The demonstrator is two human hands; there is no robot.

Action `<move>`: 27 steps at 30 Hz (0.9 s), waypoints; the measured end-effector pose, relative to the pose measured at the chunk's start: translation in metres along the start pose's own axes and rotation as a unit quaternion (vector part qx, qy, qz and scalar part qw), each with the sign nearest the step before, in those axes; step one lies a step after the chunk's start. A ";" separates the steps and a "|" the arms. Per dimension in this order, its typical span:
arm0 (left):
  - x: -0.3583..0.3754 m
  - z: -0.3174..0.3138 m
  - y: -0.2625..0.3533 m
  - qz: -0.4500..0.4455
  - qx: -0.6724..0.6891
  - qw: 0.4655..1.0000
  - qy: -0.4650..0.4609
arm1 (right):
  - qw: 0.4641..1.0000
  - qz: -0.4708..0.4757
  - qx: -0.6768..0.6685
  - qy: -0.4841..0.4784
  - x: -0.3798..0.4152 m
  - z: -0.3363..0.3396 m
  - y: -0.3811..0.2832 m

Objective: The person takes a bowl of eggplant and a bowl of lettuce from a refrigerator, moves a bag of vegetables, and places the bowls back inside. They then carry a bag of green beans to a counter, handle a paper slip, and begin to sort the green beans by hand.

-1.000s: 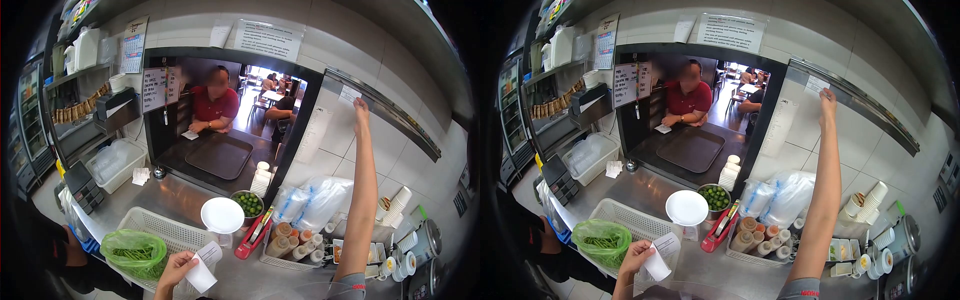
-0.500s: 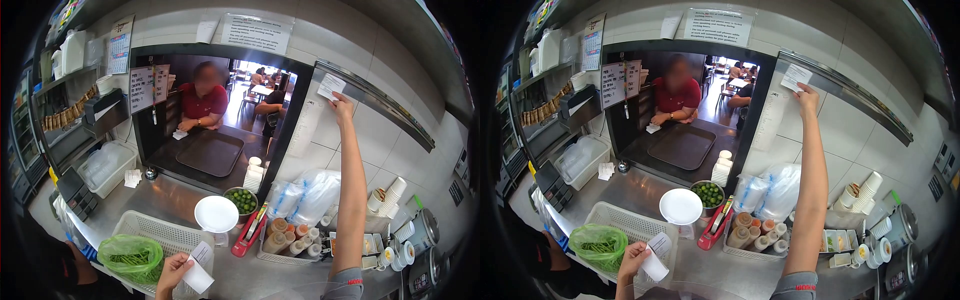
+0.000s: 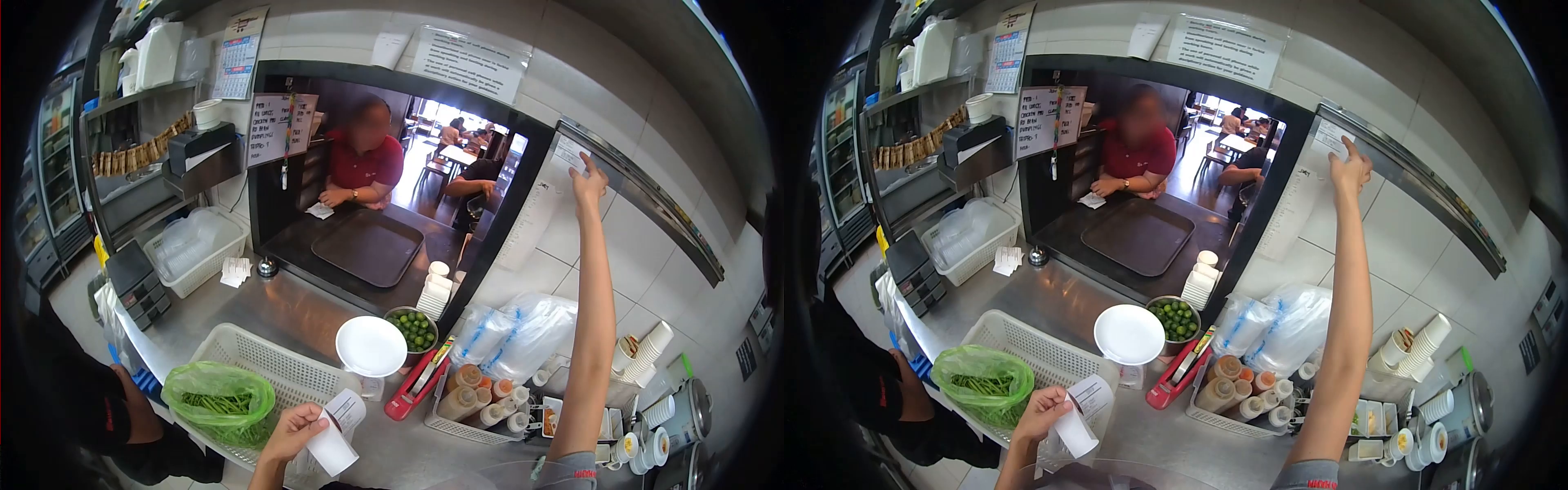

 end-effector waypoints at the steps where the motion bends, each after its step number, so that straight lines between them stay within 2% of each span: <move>1: 0.001 -0.004 0.002 -0.002 0.021 1.000 -0.005 | 0.999 0.024 -0.020 0.016 0.016 0.001 -0.010; 2: 0.000 -0.008 0.005 -0.006 0.042 0.999 -0.010 | 0.993 0.079 -0.074 -0.054 0.042 -0.012 -0.035; 3: -0.002 -0.014 0.007 -0.008 0.058 0.998 -0.026 | 0.945 0.139 -0.223 -0.195 0.087 -0.030 -0.072; 4: -0.002 -0.019 0.008 -0.008 0.074 0.996 -0.042 | 0.874 0.026 -0.359 -0.325 0.153 -0.035 -0.104; 5: -0.002 -0.026 0.010 -0.006 0.088 0.994 -0.058 | 0.829 0.126 -0.306 -0.451 0.215 -0.033 -0.142; 6: -0.003 -0.034 0.014 -0.011 0.104 0.992 -0.068 | 0.668 -0.037 -0.438 -0.600 0.293 -0.045 -0.136; 7: -0.004 -0.045 0.020 -0.014 0.118 0.990 -0.079 | 0.684 0.213 -0.281 -0.638 0.350 -0.022 -0.160; 9: -0.003 -0.058 0.025 -0.022 0.139 0.985 -0.102 | 0.553 0.161 -0.278 -0.769 0.441 0.015 -0.163; 12: -0.003 -0.061 0.025 -0.046 0.139 0.983 -0.112 | 0.478 0.007 -0.375 -0.794 0.475 0.040 -0.178; 14: -0.003 -0.052 0.010 -0.022 0.139 0.986 -0.086 | 0.425 -0.098 -0.355 -0.827 0.483 0.038 -0.176; 17: -0.002 -0.041 0.003 -0.016 0.155 0.985 -0.076 | 0.437 -0.103 -0.339 -0.827 0.478 0.027 -0.167; 18: -0.001 -0.040 0.003 -0.018 0.163 0.983 -0.079 | 0.457 -0.104 -0.327 -0.821 0.470 0.026 -0.167; 22: -0.003 -0.046 0.010 0.007 0.177 0.982 -0.064 | 0.461 -0.132 -0.399 -0.782 0.452 0.016 -0.162; 25: -0.003 -0.045 0.009 0.033 0.140 0.989 -0.038 | 0.508 -0.049 -0.364 -0.779 0.443 0.022 -0.160; 26: -0.003 -0.045 0.008 0.034 0.137 0.989 -0.038 | 0.532 -0.093 -0.361 -0.760 0.438 0.023 -0.159; 27: -0.004 -0.046 0.007 0.036 0.133 0.990 -0.039 | 0.558 -0.076 -0.355 -0.746 0.432 0.022 -0.158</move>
Point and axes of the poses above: each hand's wrist, its own x-axis away from the middle knuckle, its own z-axis out of the back of the hand, y = z × x, the point moved 10 cm from there along -x, towards the middle knuckle, and after that the axes turned 6 degrees about y, right-handed, at the moved point
